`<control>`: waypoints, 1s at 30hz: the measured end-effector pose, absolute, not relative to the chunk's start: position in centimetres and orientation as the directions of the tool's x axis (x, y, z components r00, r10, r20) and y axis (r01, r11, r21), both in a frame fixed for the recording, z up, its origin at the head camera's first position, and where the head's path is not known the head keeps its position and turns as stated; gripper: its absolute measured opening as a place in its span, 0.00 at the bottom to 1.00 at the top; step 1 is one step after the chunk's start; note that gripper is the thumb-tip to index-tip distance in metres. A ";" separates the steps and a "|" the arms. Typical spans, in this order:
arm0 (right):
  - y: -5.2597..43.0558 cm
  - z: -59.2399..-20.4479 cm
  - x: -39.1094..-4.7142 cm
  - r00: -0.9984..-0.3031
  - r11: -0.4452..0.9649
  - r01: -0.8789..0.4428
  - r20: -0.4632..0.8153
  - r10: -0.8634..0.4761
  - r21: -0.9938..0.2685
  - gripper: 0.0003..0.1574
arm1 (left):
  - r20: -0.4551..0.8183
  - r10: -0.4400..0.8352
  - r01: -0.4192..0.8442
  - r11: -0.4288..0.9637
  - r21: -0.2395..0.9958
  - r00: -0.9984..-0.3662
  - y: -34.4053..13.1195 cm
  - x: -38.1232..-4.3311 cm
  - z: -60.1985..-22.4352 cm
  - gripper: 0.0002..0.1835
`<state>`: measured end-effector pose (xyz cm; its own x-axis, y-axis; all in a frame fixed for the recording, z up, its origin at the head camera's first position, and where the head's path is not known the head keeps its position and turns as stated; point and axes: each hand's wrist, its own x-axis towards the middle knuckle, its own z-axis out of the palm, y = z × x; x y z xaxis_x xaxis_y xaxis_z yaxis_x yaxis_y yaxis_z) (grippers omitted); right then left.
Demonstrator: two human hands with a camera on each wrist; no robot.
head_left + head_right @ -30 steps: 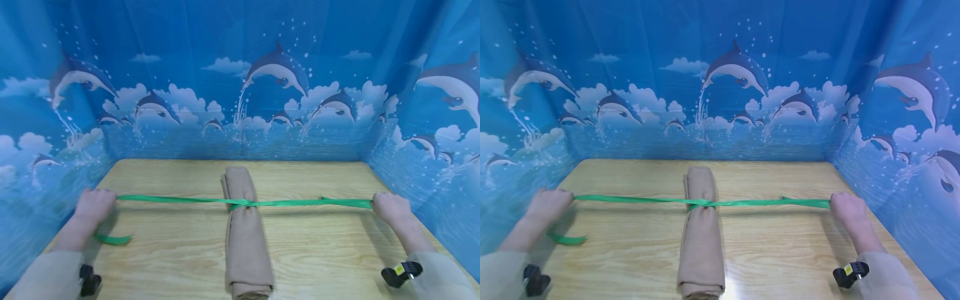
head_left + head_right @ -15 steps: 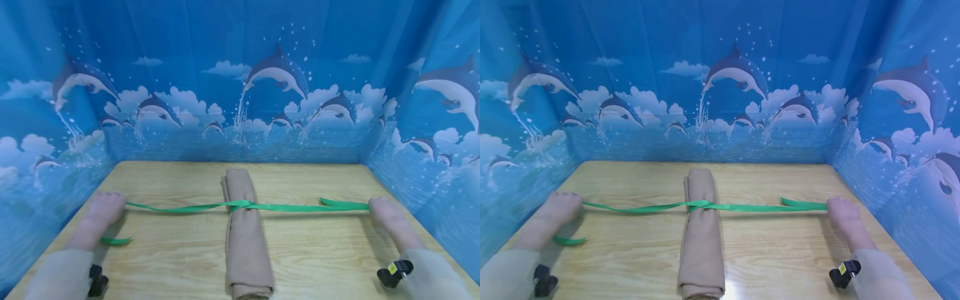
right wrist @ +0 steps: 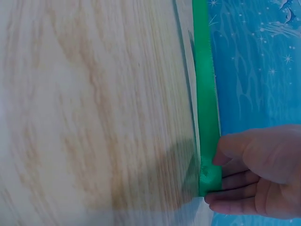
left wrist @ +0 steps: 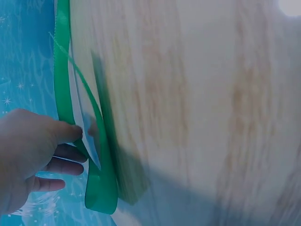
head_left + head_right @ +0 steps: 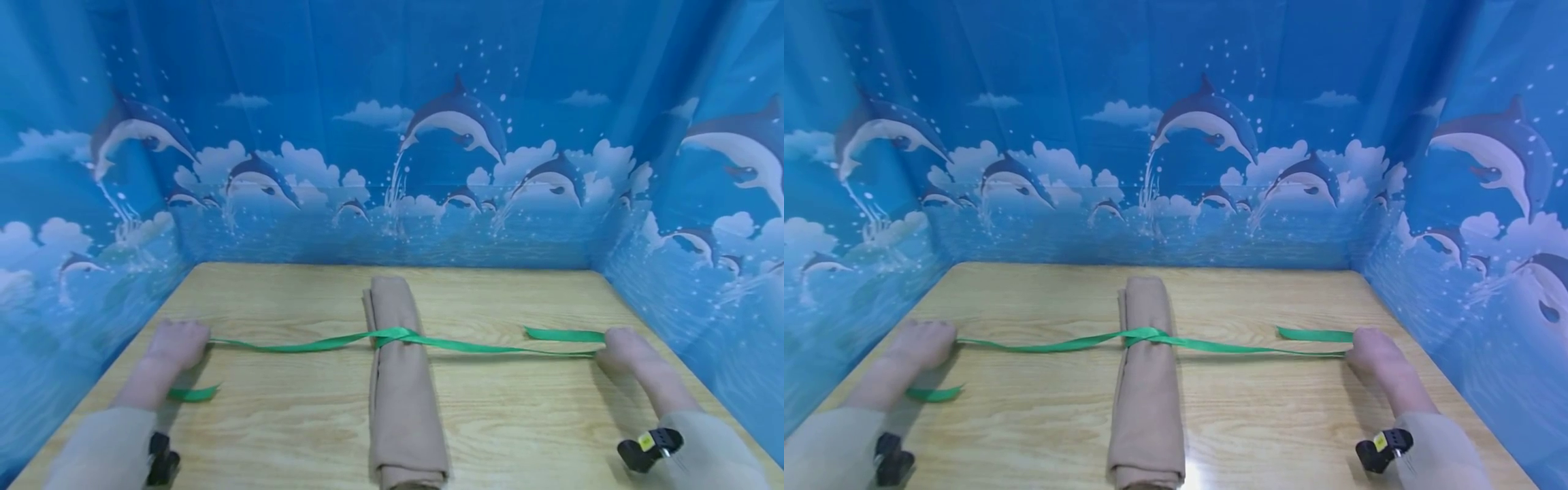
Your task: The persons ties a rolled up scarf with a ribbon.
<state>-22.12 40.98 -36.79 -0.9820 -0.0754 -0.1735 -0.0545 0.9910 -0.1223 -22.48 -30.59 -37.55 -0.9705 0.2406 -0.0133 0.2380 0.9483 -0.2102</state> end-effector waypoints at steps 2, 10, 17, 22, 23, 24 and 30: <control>41.0 -36.9 -22.0 -0.981 0.989 -0.053 -0.177 -0.077 -0.138 0.10 | -0.025 0.235 0.235 0.952 -0.197 -0.972 -30.6 -22.5 -37.4 0.03; 40.9 -36.4 -21.7 -0.976 0.987 -0.031 -0.208 -0.063 -0.156 0.27 | -0.043 0.225 0.229 0.964 -0.136 -0.973 -29.8 -22.9 -36.8 0.05; 40.5 -35.6 -21.8 -0.981 0.991 -0.013 -0.189 -0.038 -0.130 0.53 | 0.020 0.321 0.314 0.937 -0.152 -0.947 -27.2 -23.0 -35.9 0.20; 40.1 -35.7 -21.7 -0.991 0.997 -0.045 -0.122 -0.052 -0.057 0.45 | 0.073 0.350 0.338 0.931 -0.140 -0.934 -25.5 -23.6 -35.8 0.21; 39.9 -35.7 -21.7 -0.992 0.998 -0.052 -0.114 -0.058 -0.047 0.42 | 0.078 0.353 0.341 0.931 -0.132 -0.932 -25.2 -23.7 -35.7 0.21; 39.6 -35.6 -21.7 -0.993 0.997 -0.062 -0.103 -0.066 -0.044 0.40 | 0.084 0.356 0.345 0.931 -0.123 -0.931 -24.9 -23.8 -35.7 0.22; 37.6 -35.3 -21.8 -0.989 0.988 -0.141 -0.046 -0.144 -0.062 0.30 | 0.098 0.366 0.364 0.931 -0.039 -0.925 -22.2 -24.3 -35.1 0.22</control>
<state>-21.75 37.61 -35.27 -0.9886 -0.1435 -0.0461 -0.1406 0.9881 -0.0619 -24.34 -22.23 -35.07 -0.9254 0.3663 0.0975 0.3641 0.9305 -0.0394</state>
